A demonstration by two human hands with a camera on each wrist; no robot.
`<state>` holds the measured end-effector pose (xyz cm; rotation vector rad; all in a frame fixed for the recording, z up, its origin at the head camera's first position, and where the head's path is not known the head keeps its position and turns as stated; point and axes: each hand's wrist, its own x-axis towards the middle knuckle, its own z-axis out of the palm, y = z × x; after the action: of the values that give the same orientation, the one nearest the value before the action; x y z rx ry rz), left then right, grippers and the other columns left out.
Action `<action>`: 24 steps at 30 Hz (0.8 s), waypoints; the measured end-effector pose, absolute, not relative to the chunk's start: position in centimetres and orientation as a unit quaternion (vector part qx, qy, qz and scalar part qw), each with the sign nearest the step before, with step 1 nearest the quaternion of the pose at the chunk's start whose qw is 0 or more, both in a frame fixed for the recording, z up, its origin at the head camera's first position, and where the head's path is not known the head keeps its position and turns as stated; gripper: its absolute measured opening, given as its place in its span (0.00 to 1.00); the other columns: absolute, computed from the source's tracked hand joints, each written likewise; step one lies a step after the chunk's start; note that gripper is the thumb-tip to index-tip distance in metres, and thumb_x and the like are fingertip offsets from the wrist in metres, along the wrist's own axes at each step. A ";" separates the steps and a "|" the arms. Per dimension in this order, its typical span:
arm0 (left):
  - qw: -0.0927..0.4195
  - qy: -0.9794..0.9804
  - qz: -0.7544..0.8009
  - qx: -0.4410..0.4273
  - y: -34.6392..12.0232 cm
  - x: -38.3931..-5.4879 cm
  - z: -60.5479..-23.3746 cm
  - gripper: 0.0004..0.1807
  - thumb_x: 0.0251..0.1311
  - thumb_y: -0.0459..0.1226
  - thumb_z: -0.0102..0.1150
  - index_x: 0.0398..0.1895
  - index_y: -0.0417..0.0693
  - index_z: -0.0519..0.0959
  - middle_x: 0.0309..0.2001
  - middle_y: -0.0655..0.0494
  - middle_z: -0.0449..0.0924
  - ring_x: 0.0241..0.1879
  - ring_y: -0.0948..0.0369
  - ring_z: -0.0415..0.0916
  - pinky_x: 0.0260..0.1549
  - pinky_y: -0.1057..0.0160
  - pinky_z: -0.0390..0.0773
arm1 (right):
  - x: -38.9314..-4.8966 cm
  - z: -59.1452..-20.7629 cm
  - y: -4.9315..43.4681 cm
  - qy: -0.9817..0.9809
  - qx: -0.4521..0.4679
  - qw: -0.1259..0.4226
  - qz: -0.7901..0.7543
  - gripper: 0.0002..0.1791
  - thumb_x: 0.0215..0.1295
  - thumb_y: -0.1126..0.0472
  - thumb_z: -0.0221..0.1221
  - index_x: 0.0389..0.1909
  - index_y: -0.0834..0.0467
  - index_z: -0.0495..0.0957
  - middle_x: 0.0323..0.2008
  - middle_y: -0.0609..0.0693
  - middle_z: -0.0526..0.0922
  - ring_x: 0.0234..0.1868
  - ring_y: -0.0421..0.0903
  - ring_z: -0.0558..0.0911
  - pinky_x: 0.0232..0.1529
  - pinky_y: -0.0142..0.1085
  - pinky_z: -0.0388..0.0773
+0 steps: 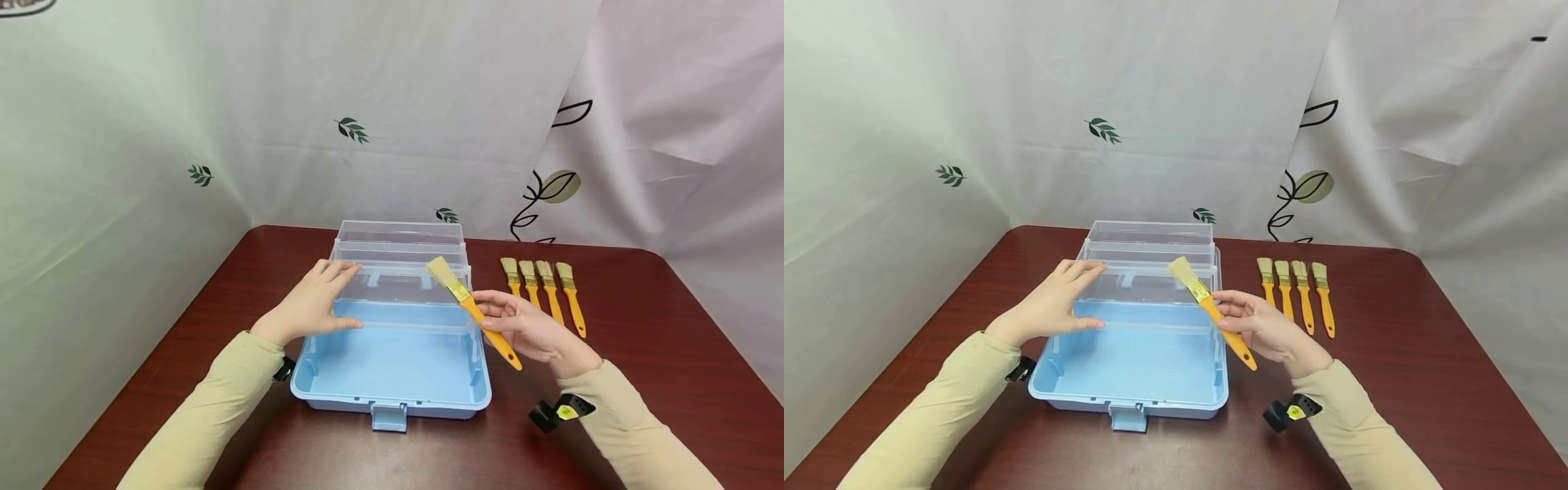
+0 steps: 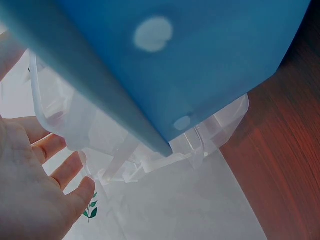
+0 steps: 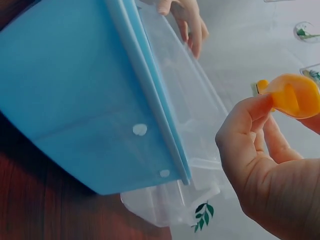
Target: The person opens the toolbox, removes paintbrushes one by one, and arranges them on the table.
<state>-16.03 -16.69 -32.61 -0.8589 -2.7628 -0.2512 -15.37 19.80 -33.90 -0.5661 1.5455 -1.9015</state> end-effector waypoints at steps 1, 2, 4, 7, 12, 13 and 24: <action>0.118 -0.945 -0.085 -0.294 -16.7 -16.0 -32.6 0.53 0.39 0.60 0.68 0.66 0.40 0.62 0.60 0.47 0.66 0.55 0.52 0.62 0.54 0.51 0.68 | -15.4 -33.9 19.9 0.586 -0.212 0.309 -0.719 0.19 0.64 0.71 0.51 0.51 0.47 0.73 0.44 0.44 0.79 0.38 0.38 0.77 0.39 0.28 0.77; 0.118 -0.945 -0.085 -0.293 -16.7 -16.1 -32.6 0.53 0.40 0.60 0.68 0.66 0.40 0.62 0.60 0.47 0.66 0.55 0.52 0.62 0.54 0.51 0.68 | -15.5 -33.9 20.0 0.586 -0.211 0.309 -0.719 0.19 0.65 0.71 0.50 0.51 0.47 0.73 0.44 0.44 0.80 0.38 0.38 0.77 0.39 0.28 0.77; 0.118 -0.945 -0.084 -0.293 -16.7 -16.1 -32.6 0.53 0.40 0.60 0.68 0.66 0.40 0.62 0.61 0.47 0.66 0.55 0.52 0.62 0.55 0.51 0.68 | -15.6 -33.9 20.2 0.589 -0.207 0.308 -0.718 0.19 0.65 0.71 0.50 0.51 0.47 0.73 0.44 0.43 0.80 0.38 0.38 0.77 0.39 0.28 0.77; 0.116 -0.945 -0.085 -0.294 -16.7 -16.1 -32.6 0.53 0.40 0.60 0.68 0.66 0.40 0.62 0.60 0.47 0.66 0.55 0.52 0.62 0.54 0.51 0.68 | -15.7 -33.9 20.6 0.592 -0.205 0.307 -0.717 0.19 0.65 0.71 0.50 0.51 0.46 0.72 0.44 0.43 0.80 0.37 0.37 0.77 0.39 0.29 0.77; 0.116 -0.944 -0.087 -0.296 -16.7 -16.1 -32.5 0.53 0.40 0.60 0.69 0.66 0.40 0.62 0.60 0.47 0.66 0.55 0.52 0.62 0.54 0.52 0.68 | -15.7 -34.1 21.3 0.569 -0.210 0.311 -0.732 0.19 0.66 0.70 0.49 0.51 0.47 0.72 0.45 0.42 0.80 0.38 0.37 0.77 0.41 0.30 0.77; 0.115 -0.945 -0.087 -0.295 -16.6 -16.0 -32.5 0.53 0.40 0.60 0.69 0.66 0.40 0.62 0.61 0.47 0.66 0.55 0.52 0.62 0.54 0.52 0.68 | -15.8 -34.2 21.5 0.560 -0.211 0.313 -0.738 0.19 0.66 0.71 0.49 0.51 0.48 0.73 0.45 0.42 0.80 0.39 0.37 0.78 0.41 0.30 0.77; 0.114 -0.946 -0.089 -0.292 -16.7 -16.0 -32.5 0.53 0.40 0.60 0.68 0.66 0.40 0.62 0.60 0.47 0.66 0.55 0.52 0.62 0.54 0.52 0.69 | -15.9 -34.2 23.5 0.560 -0.179 0.306 -0.749 0.19 0.66 0.70 0.49 0.52 0.46 0.73 0.46 0.43 0.79 0.38 0.38 0.77 0.41 0.30 0.77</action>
<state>-15.96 -16.67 -32.45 -0.8549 -2.7730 -0.2616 -15.89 23.45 -34.19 -0.4732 1.4826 -1.9818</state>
